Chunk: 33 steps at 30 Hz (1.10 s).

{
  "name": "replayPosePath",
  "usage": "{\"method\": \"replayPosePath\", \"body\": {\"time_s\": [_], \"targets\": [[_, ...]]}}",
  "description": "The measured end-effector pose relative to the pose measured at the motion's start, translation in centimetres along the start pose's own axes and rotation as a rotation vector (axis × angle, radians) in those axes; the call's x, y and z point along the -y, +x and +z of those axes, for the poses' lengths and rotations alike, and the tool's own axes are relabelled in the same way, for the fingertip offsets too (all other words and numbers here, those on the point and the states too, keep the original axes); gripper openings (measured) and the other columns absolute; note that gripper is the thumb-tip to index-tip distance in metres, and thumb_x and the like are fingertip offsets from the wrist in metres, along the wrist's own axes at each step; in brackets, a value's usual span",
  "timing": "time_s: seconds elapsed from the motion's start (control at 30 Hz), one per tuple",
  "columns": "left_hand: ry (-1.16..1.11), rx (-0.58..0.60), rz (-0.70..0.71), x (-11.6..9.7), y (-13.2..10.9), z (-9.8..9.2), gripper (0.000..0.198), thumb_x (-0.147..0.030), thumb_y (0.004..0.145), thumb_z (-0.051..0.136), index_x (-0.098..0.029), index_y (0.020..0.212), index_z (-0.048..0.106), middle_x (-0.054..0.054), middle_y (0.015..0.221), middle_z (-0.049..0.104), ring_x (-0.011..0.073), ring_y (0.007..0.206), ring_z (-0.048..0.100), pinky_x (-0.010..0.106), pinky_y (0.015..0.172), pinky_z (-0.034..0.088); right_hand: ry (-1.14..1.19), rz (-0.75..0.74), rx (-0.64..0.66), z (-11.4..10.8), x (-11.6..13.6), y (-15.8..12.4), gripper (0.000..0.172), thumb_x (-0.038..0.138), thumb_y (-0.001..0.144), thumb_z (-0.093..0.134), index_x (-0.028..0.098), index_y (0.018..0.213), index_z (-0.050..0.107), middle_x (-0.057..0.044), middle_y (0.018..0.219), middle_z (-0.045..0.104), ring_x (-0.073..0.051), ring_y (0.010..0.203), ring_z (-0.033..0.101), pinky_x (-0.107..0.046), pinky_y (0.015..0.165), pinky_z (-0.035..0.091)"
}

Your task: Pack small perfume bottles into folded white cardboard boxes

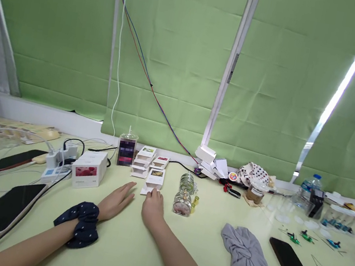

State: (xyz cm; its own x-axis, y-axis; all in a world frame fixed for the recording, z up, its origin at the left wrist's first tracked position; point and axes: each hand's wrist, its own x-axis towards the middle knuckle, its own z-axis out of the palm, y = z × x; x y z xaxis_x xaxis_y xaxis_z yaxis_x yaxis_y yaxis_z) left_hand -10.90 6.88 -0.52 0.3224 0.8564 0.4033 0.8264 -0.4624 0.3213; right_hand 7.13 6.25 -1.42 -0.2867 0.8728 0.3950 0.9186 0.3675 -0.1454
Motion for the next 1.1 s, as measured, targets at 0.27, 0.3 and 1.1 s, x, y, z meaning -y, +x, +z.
{"method": "replayPosePath", "body": {"time_s": [0.27, 0.3, 1.1], "targets": [[-0.029, 0.129, 0.086, -1.1, -1.1, -1.5, 0.057, -0.05, 0.092, 0.036, -0.025, 0.143, 0.031, 0.01, 0.151, 0.027, 0.0264, 0.137, 0.031, 0.041, 0.109, 0.032, 0.072, -0.171, -0.076, -1.6, 0.3, -6.4, 0.025, 0.005, 0.083, 0.045, 0.014, 0.1, 0.061, -0.012, 0.098, 0.059, -0.023, 0.089, 0.053, -0.034, 0.08, 0.044], [-0.045, 0.15, 0.091, -1.2, -1.3, -1.6, 0.059, -0.05, 0.091, 0.038, -0.026, 0.143, 0.029, 0.01, 0.153, 0.024, 0.0273, 0.137, 0.03, 0.041, 0.109, 0.031, 0.08, -0.192, -0.086, -1.8, 0.4, -7.0, 0.024, 0.006, 0.083, 0.046, 0.015, 0.099, 0.061, -0.012, 0.096, 0.059, -0.023, 0.087, 0.053, -0.034, 0.078, 0.044], [-0.312, 0.328, 0.017, -1.9, -2.5, -2.7, 0.066, -0.043, 0.078, 0.064, -0.031, 0.138, 0.039, 0.005, 0.15, 0.028, 0.0294, 0.14, 0.019, 0.051, 0.114, 0.015, 0.855, -0.252, -0.073, -2.6, -3.6, -4.7, 0.024, 0.015, 0.084, 0.051, 0.024, 0.101, 0.064, -0.008, 0.107, 0.057, -0.016, 0.076, 0.059, -0.03, 0.069, 0.053]]}}
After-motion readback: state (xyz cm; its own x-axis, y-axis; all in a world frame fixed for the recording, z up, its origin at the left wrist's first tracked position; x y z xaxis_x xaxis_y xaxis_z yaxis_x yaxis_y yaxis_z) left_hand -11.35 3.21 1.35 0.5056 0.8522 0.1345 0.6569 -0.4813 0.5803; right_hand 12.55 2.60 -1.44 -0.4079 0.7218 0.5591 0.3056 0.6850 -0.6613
